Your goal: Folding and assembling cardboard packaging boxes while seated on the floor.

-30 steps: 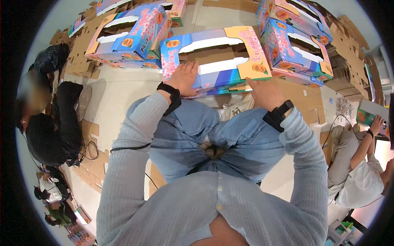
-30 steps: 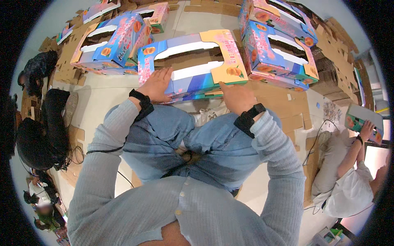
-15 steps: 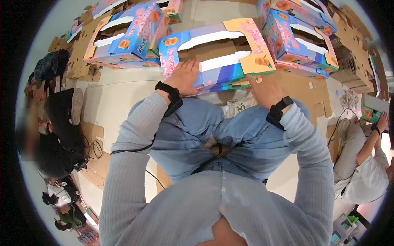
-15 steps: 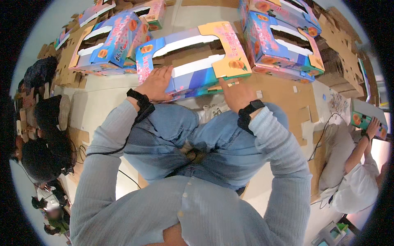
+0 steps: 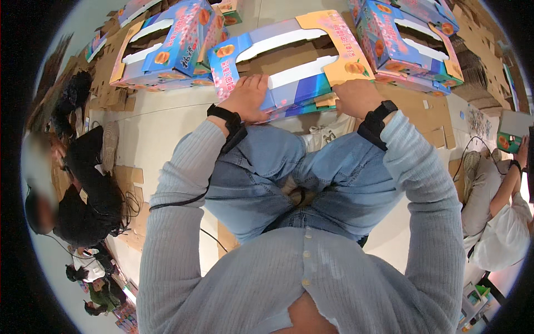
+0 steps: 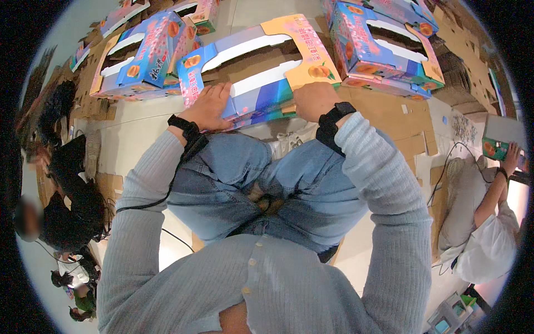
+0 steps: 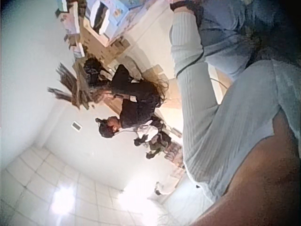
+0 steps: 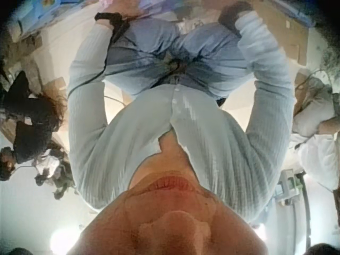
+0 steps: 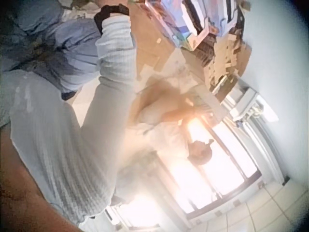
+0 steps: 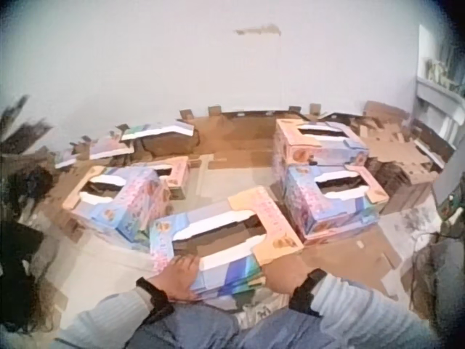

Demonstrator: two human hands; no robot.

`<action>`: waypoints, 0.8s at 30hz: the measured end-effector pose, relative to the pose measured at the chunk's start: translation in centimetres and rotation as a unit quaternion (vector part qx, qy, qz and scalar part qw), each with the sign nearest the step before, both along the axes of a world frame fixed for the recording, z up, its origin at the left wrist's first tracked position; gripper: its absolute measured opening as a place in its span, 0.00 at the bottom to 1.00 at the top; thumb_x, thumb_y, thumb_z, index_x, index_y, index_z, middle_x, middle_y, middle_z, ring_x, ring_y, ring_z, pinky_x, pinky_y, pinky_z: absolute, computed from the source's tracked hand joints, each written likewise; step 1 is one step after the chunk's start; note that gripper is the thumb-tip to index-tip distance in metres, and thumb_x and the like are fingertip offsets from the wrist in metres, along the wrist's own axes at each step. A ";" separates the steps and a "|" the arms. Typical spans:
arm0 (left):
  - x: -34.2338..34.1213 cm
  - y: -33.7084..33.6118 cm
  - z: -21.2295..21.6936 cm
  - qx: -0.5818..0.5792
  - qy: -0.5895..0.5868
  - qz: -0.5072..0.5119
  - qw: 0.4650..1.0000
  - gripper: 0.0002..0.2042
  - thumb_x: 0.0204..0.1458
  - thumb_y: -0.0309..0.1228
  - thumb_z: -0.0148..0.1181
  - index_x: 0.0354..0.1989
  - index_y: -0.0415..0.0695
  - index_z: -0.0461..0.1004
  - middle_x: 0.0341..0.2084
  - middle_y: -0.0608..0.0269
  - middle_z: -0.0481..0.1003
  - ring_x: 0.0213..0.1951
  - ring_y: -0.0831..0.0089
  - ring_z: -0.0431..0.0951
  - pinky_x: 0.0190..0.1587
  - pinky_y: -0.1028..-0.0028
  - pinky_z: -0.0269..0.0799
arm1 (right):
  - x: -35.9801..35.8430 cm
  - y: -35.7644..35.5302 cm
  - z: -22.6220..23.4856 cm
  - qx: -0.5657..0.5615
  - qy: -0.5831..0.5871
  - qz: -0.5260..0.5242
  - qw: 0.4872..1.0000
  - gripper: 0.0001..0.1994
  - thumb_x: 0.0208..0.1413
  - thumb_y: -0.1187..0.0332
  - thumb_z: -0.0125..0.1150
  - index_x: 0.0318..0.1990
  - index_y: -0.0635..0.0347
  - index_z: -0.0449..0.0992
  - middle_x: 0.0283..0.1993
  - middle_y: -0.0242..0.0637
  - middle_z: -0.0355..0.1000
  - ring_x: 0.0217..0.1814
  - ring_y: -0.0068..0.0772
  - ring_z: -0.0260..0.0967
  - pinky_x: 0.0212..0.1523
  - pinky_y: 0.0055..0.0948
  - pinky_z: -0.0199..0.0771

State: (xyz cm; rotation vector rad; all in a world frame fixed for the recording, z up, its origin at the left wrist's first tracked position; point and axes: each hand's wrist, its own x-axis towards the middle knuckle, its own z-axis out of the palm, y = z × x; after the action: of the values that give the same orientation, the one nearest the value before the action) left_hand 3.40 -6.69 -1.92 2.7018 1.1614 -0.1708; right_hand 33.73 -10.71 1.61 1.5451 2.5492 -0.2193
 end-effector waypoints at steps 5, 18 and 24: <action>-0.4 -0.1 0.1 0.026 0.004 -0.009 1.000 0.50 0.33 0.46 0.71 0.62 0.30 0.53 0.57 0.38 0.62 0.62 0.48 0.61 0.65 0.58 0.53 | 0.2 -1.1 1.5 -0.077 -0.023 -0.018 0.997 0.16 0.53 0.59 0.55 0.43 0.60 0.76 0.33 0.49 0.77 0.38 0.50 0.76 0.40 0.46 0.74; -2.0 1.4 1.6 -0.138 -0.031 -0.063 0.988 0.55 0.29 0.55 0.74 0.63 0.32 0.54 0.56 0.37 0.64 0.58 0.45 0.65 0.61 0.58 0.59 | 2.9 0.6 2.3 -0.034 0.083 0.087 0.992 0.43 0.41 0.53 0.73 0.62 0.67 0.62 0.54 0.49 0.68 0.59 0.50 0.63 0.60 0.40 0.64; -2.0 2.1 2.3 -0.158 -0.018 -0.057 0.986 0.53 0.30 0.58 0.72 0.62 0.35 0.58 0.55 0.43 0.67 0.57 0.49 0.67 0.61 0.60 0.58 | 2.0 2.3 0.5 -0.022 0.050 0.106 0.993 0.50 0.31 0.43 0.75 0.61 0.67 0.63 0.54 0.46 0.68 0.61 0.46 0.62 0.60 0.41 0.62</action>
State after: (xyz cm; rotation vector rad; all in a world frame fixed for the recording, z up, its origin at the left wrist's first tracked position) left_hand 1.44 -4.61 0.39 2.4786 0.8842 -0.2961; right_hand 35.72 -8.37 2.13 1.2667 2.7409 -0.3311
